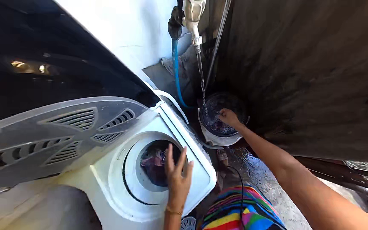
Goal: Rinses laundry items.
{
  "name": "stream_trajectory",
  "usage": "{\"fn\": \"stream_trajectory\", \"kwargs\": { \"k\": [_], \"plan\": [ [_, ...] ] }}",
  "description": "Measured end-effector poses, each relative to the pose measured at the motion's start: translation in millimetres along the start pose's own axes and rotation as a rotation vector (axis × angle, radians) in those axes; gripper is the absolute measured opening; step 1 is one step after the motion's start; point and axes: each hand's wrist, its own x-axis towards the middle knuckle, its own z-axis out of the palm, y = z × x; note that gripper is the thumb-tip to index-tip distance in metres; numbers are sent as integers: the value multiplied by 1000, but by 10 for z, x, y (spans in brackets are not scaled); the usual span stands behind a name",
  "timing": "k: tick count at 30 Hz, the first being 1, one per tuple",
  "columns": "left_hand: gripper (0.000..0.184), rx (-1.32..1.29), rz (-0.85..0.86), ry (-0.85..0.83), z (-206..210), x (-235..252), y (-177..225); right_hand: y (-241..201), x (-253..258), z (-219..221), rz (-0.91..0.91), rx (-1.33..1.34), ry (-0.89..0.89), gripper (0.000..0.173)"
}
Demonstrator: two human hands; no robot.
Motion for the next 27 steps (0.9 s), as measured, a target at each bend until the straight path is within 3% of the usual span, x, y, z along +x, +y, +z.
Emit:
{"fn": "stream_trajectory", "kwargs": {
  "k": [3, 7, 10, 13, 17, 21, 24, 27],
  "plan": [
    [53, 52, 60, 22, 505, 143, 26, 697, 727, 413, 113, -46, -62, 74],
    [50, 172, 20, 19, 580, 153, 64, 872, 982, 934, 133, -65, -239, 87],
    [50, 200, 13, 36, 603, 161, 55, 752, 893, 1019, 184, -187, -400, 58],
    [50, 216, 23, 44, 599, 141, 52, 732, 827, 1008, 220, -179, -342, 47],
    [50, 284, 26, 59, 590, 122, 77, 597, 576, 582, 72, 176, -73, 35],
    [47, 365, 112, 130, 570, 212, 310, -30, -54, -246, -291, 181, -2, 31],
    [43, 105, 201, 98, 633, 576, 650, -439, -441, -814, -540, 235, 60, 29],
    [50, -447, -70, -89, 927, 1076, 822, -897, -958, -1322, -693, 259, 84, 28]
  ]
}}
